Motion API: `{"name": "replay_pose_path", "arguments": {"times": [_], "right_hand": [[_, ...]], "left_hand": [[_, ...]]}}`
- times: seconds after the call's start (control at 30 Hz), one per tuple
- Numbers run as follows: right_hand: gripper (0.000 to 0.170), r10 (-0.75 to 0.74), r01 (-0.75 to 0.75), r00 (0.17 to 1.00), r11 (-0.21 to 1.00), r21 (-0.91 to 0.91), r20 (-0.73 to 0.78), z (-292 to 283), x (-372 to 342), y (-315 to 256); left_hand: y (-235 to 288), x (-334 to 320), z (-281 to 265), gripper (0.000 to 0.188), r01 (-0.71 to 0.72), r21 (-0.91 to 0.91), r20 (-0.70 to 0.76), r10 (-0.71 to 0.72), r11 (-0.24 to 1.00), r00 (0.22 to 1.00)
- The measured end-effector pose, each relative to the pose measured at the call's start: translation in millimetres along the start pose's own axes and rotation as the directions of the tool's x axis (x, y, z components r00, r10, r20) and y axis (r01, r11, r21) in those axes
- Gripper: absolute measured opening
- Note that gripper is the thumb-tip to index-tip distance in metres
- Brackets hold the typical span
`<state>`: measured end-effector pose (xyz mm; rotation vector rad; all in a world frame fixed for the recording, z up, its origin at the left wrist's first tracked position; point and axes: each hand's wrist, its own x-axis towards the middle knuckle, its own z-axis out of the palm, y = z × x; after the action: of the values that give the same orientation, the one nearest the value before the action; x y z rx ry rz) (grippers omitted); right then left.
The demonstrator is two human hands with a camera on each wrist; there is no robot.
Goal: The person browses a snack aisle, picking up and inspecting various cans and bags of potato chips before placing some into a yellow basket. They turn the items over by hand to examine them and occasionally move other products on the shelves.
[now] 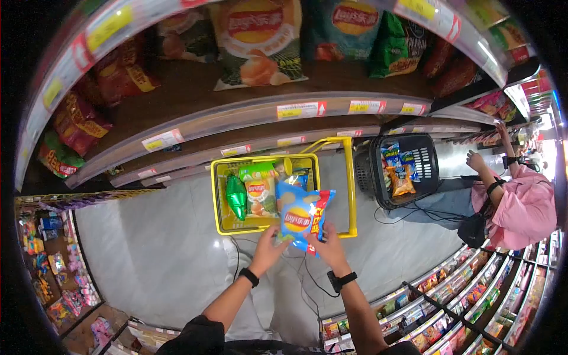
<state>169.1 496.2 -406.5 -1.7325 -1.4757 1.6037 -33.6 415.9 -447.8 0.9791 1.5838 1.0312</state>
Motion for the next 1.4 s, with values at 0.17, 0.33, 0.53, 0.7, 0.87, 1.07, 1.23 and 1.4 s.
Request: {"name": "replay_pose_path", "arguments": {"times": [0.17,0.33,0.53,0.7,0.87,1.07,1.23,1.4], "right_hand": [[0.064,0.007,-0.04,0.995,0.936,0.349,0.095,51.6,-30.7,-6.4],[0.064,-0.141,0.09,0.981,0.939,0.333,0.133,101.7,-42.7,-51.7],[0.056,-0.31,0.246,0.93,0.924,0.294,0.196,176.0,-27.9,-139.9],[0.051,-0.288,0.208,0.924,0.931,0.301,0.25,233.7,-31.5,-188.9],[0.052,-0.202,0.149,0.913,0.974,0.171,0.355,274.9,-31.1,-130.8],[0.054,-0.009,-0.081,0.884,0.982,0.171,0.468,289.1,-54.7,-117.3],[0.05,0.0,-0.136,0.858,0.965,0.226,0.514,269.9,-52.7,-104.2],[0.052,0.047,-0.178,0.89,0.951,0.252,0.453,224.4,-29.5,-73.6]], "left_hand": [[14.6,-39.3,-45.4,0.049,-0.036,0.069,-0.103,0.043,0.997,0.994],[30.8,-53.3,-113.3,0.05,-0.126,0.125,-0.165,0.146,0.984,0.975],[58.5,-56.1,-212.8,0.054,-0.19,0.167,-0.332,0.237,0.967,0.913],[75.2,-70.1,-281.2,0.059,-0.209,-0.005,-0.406,0.189,0.978,0.894],[6.8,-92.7,-307.3,0.063,-0.034,-0.354,-0.256,-0.062,0.935,0.965],[-35.5,-118.2,-308.7,0.057,0.117,-0.709,-0.028,-0.195,0.695,0.98],[-39.7,-115.5,-283.6,0.054,0.084,-0.715,-0.049,-0.17,0.694,0.984],[-34.0,-88.3,-236.3,0.066,0.144,-0.526,-0.054,-0.203,0.838,0.978]]}}
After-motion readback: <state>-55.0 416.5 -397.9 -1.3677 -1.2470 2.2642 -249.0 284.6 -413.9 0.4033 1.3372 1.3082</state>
